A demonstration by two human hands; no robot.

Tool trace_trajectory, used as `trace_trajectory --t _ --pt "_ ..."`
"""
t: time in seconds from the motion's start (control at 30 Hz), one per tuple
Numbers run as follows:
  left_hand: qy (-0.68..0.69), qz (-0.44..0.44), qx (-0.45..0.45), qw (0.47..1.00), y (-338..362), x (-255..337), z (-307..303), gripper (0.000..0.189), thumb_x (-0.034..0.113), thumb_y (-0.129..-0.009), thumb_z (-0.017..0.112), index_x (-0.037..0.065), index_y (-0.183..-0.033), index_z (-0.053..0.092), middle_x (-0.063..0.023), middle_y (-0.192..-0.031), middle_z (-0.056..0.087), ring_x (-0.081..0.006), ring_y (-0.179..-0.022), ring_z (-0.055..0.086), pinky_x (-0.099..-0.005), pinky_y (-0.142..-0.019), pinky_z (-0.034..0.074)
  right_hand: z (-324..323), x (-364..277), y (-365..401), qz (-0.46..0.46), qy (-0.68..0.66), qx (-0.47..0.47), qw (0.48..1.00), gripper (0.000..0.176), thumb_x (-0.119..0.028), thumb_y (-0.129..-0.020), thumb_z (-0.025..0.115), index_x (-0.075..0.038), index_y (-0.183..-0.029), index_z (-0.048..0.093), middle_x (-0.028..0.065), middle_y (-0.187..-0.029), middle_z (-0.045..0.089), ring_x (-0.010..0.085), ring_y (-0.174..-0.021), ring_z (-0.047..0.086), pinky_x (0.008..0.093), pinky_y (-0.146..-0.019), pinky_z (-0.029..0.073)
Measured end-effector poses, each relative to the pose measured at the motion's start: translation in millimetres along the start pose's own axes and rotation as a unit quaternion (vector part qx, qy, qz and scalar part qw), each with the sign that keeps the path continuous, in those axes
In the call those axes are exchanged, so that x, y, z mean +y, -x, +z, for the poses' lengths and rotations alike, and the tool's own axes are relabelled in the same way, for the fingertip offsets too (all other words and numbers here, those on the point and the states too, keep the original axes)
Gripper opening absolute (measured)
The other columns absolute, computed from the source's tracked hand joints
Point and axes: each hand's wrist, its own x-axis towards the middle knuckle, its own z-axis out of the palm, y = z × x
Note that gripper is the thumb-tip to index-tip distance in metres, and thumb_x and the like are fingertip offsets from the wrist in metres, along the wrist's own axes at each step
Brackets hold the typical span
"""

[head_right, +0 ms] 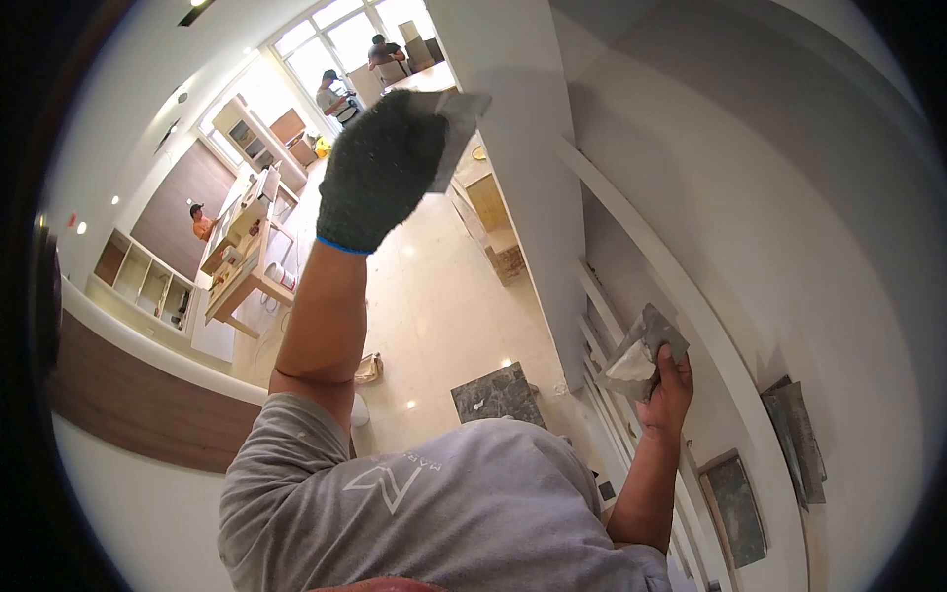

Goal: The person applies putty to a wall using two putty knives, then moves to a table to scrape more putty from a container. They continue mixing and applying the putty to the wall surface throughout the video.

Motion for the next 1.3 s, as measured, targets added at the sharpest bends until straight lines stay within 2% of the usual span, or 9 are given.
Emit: trace_trajectory --t 0.37,0.57,0.67,0.87,0.9,1.13,1.2,1.27,1.3 --pt "0.129 -0.195 -0.021 0.972 10 6 -12 0.023 0.025 -0.088 0.063 0.002 -0.094 0.062 -0.0198 -0.081 0.066 -0.0335 -0.079 0.067 -0.0407 -0.070 0.053 6 -2 2 -0.003 -0.002 0.024 1.000 0.031 -0.020 -0.093 0.064 -0.004 -0.119 0.059 0.0056 -0.111 0.066 0.0172 -0.101 0.063 0.0331 -0.092 0.049" --pt "-0.088 0.149 -0.059 0.983 19 -2 -1 0.016 0.018 -0.088 0.061 0.003 -0.095 0.065 -0.0186 -0.089 0.066 -0.0326 -0.081 0.067 -0.0418 -0.070 0.054 3 -1 1 -0.002 -0.003 0.013 1.000 0.030 -0.019 -0.093 0.063 -0.004 -0.119 0.060 0.0050 -0.111 0.067 0.0168 -0.101 0.063 0.0333 -0.092 0.049" --pt "-0.003 0.012 -0.088 0.996 17 8 0 0.015 0.015 -0.088 0.060 0.005 -0.096 0.066 -0.0163 -0.093 0.066 -0.0311 -0.083 0.067 -0.0412 -0.070 0.055 3 -1 1 0.000 -0.008 0.007 1.000 0.030 -0.019 -0.094 0.063 -0.004 -0.119 0.060 0.0048 -0.110 0.067 0.0167 -0.101 0.063 0.0333 -0.092 0.049" --pt "-0.112 0.106 -0.026 0.988 -8 -7 -22 0.013 0.016 -0.088 0.060 0.007 -0.094 0.067 -0.0143 -0.096 0.066 -0.0291 -0.083 0.067 -0.0403 -0.069 0.056 2 -1 1 -0.001 0.007 0.020 1.000 0.032 -0.019 -0.095 0.061 -0.003 -0.122 0.057 0.0060 -0.114 0.065 0.0177 -0.103 0.062 0.0340 -0.092 0.049" --pt "0.036 -0.031 -0.030 0.998 -17 -2 -29 0.012 0.017 -0.087 0.060 0.008 -0.092 0.067 -0.0130 -0.100 0.065 -0.0284 -0.083 0.067 -0.0399 -0.069 0.056 2 -1 1 0.000 0.007 0.017 1.000 0.033 -0.019 -0.095 0.061 -0.002 -0.123 0.057 0.0063 -0.115 0.065 0.0179 -0.104 0.062 0.0342 -0.093 0.048" --pt "-0.115 0.013 -0.020 0.993 -56 -45 -44 0.013 0.018 -0.086 0.062 0.013 -0.096 0.069 -0.0105 -0.101 0.065 -0.0271 -0.087 0.066 -0.0362 -0.077 0.056 -1 0 2 0.010 0.008 0.030 0.999 0.035 -0.019 -0.095 0.060 -0.001 -0.126 0.055 0.0072 -0.117 0.063 0.0189 -0.106 0.061 0.0347 -0.094 0.048" --pt "-0.277 0.222 0.081 0.931 -62 -82 -47 0.020 0.023 -0.090 0.061 0.010 -0.103 0.068 -0.0135 -0.101 0.066 -0.0292 -0.089 0.066 -0.0378 -0.078 0.055 3 -1 3 0.005 0.011 0.033 0.999 0.036 -0.019 -0.095 0.060 -0.001 -0.126 0.055 0.0073 -0.117 0.063 0.0191 -0.106 0.061 0.0349 -0.094 0.048" --pt "0.067 -0.167 0.057 0.982 -70 -27 -72 0.026 0.028 -0.090 0.062 0.007 -0.104 0.067 -0.0144 -0.099 0.068 -0.0293 -0.086 0.067 -0.0377 -0.077 0.054 5 -3 3 0.002 0.009 0.028 1.000 0.036 -0.020 -0.095 0.061 -0.001 -0.126 0.055 0.0073 -0.116 0.063 0.0194 -0.105 0.061 0.0352 -0.094 0.048" --pt "-0.003 -0.112 0.065 0.992 -70 -34 -74 0.028 0.030 -0.089 0.063 0.007 -0.104 0.067 -0.0147 -0.097 0.069 -0.0289 -0.085 0.068 -0.0371 -0.077 0.054 5 -3 2 0.001 0.007 0.022 1.000 0.037 -0.020 -0.095 0.061 -0.001 -0.126 0.055 0.0072 -0.116 0.064 0.0195 -0.105 0.062 0.0353 -0.094 0.048"
